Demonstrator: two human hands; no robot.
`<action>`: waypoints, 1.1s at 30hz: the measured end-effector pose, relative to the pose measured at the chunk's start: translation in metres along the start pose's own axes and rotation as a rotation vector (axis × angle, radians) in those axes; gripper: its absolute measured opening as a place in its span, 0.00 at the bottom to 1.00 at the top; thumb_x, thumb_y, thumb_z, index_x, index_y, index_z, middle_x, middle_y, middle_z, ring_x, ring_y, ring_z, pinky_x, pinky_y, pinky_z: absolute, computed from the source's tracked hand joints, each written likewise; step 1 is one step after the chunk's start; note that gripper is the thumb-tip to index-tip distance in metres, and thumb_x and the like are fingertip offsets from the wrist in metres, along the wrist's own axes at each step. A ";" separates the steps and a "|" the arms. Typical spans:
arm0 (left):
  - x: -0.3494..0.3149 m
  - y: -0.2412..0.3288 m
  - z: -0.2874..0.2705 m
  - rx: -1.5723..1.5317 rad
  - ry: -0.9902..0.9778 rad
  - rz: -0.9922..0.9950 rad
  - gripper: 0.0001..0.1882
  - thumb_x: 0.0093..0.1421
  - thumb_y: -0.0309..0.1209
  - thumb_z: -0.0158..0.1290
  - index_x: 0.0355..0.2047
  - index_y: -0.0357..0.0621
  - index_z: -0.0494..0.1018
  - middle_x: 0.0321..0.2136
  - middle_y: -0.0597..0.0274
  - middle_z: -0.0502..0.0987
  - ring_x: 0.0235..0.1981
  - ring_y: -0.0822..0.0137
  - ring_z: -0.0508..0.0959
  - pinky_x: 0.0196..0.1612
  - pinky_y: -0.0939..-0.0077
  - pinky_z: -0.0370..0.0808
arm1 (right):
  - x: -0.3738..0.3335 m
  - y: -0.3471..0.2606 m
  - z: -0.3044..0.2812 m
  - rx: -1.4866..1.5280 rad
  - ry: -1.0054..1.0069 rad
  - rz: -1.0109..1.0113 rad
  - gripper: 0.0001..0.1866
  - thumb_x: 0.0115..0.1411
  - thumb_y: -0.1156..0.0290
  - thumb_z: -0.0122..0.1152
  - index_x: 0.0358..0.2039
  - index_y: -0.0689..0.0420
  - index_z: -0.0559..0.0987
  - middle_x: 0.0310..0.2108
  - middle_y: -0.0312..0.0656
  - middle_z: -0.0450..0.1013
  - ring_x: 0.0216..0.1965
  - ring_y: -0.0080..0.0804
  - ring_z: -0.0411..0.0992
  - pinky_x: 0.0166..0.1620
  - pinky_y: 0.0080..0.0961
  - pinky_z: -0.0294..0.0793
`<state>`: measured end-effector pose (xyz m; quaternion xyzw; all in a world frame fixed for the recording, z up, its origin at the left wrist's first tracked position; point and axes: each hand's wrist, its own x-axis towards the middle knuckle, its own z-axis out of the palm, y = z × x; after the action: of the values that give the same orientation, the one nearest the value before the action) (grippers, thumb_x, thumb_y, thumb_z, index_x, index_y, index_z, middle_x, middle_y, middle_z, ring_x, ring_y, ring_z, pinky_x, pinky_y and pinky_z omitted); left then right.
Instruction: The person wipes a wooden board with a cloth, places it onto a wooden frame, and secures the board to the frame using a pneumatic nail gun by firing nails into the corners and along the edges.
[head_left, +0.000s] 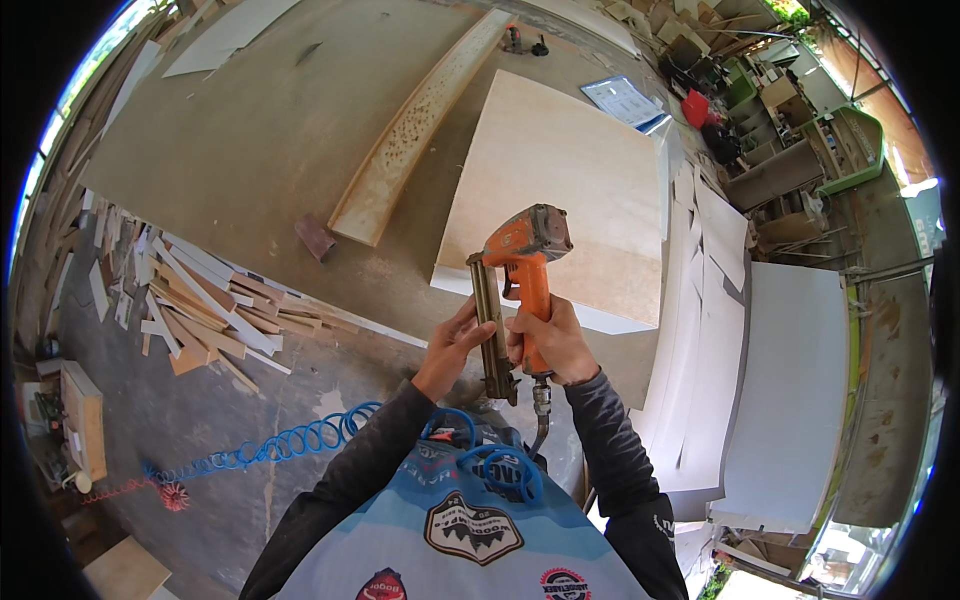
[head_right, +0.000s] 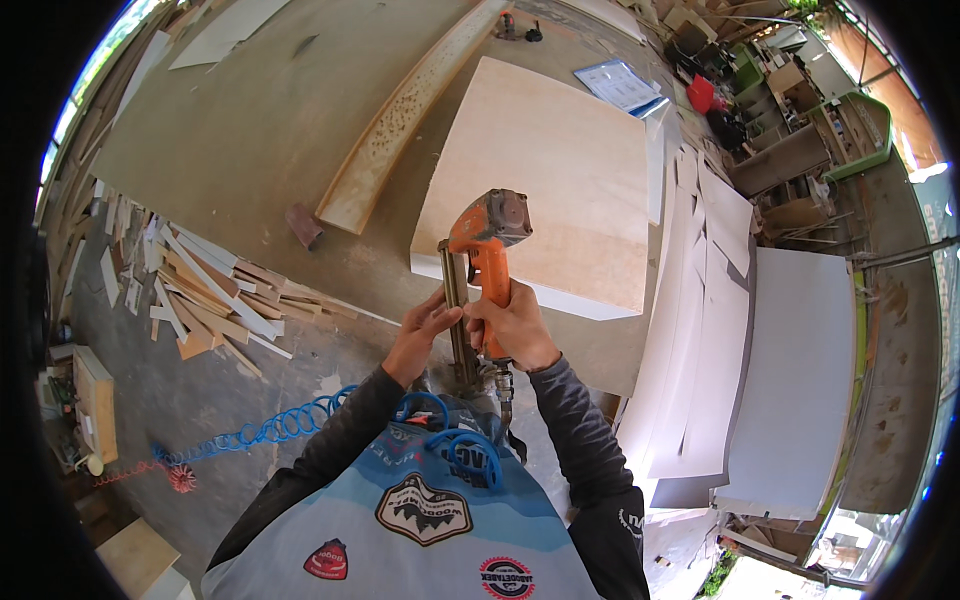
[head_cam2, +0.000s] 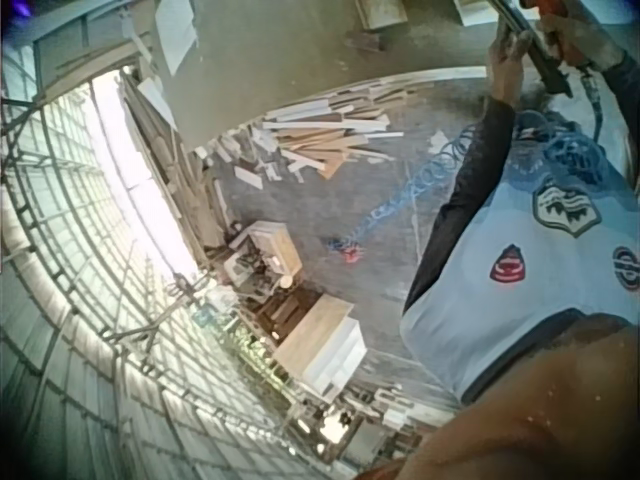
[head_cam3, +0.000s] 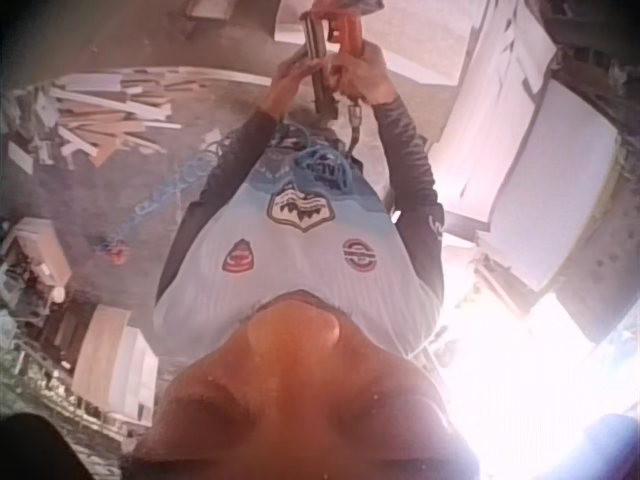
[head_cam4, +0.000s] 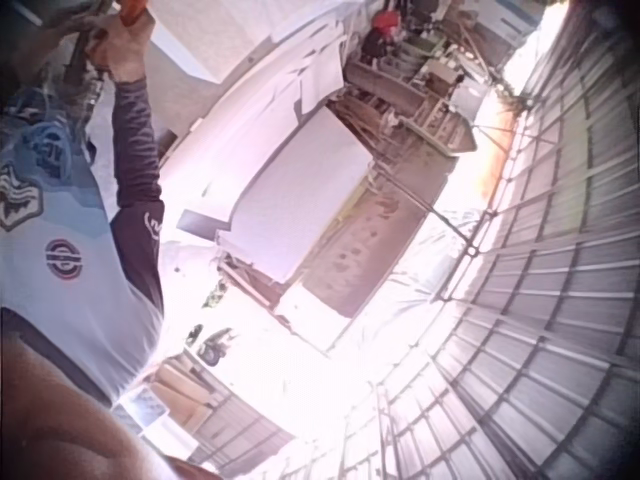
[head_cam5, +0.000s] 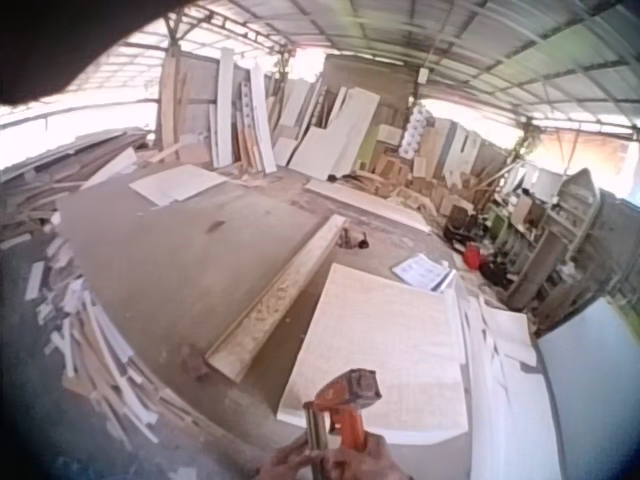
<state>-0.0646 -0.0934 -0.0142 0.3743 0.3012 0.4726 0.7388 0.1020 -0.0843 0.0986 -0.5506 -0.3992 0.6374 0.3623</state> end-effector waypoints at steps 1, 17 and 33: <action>0.000 -0.001 0.000 -0.006 0.004 -0.002 0.28 0.69 0.32 0.53 0.68 0.40 0.63 0.52 0.65 0.76 0.54 0.75 0.72 0.60 0.74 0.64 | 0.000 0.001 -0.001 0.015 -0.004 0.002 0.22 0.59 0.77 0.61 0.52 0.69 0.68 0.21 0.42 0.73 0.17 0.29 0.73 0.22 0.25 0.74; 0.015 -0.017 0.020 -0.068 -0.188 0.000 0.26 0.65 0.28 0.56 0.63 0.36 0.68 0.76 0.55 0.39 0.76 0.59 0.42 0.73 0.60 0.45 | -0.028 0.006 -0.027 0.031 0.104 0.012 0.23 0.60 0.76 0.61 0.54 0.69 0.69 0.22 0.42 0.74 0.17 0.30 0.73 0.23 0.26 0.75; 0.021 -0.038 0.032 -0.075 -0.170 -0.001 0.25 0.64 0.29 0.55 0.61 0.37 0.70 0.75 0.54 0.40 0.74 0.59 0.45 0.72 0.58 0.45 | -0.037 0.007 -0.043 0.049 0.105 0.015 0.23 0.60 0.76 0.61 0.55 0.69 0.69 0.21 0.42 0.73 0.18 0.28 0.73 0.24 0.25 0.75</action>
<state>-0.0130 -0.0936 -0.0306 0.3848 0.2199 0.4497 0.7755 0.1489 -0.1156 0.1046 -0.5774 -0.3595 0.6199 0.3913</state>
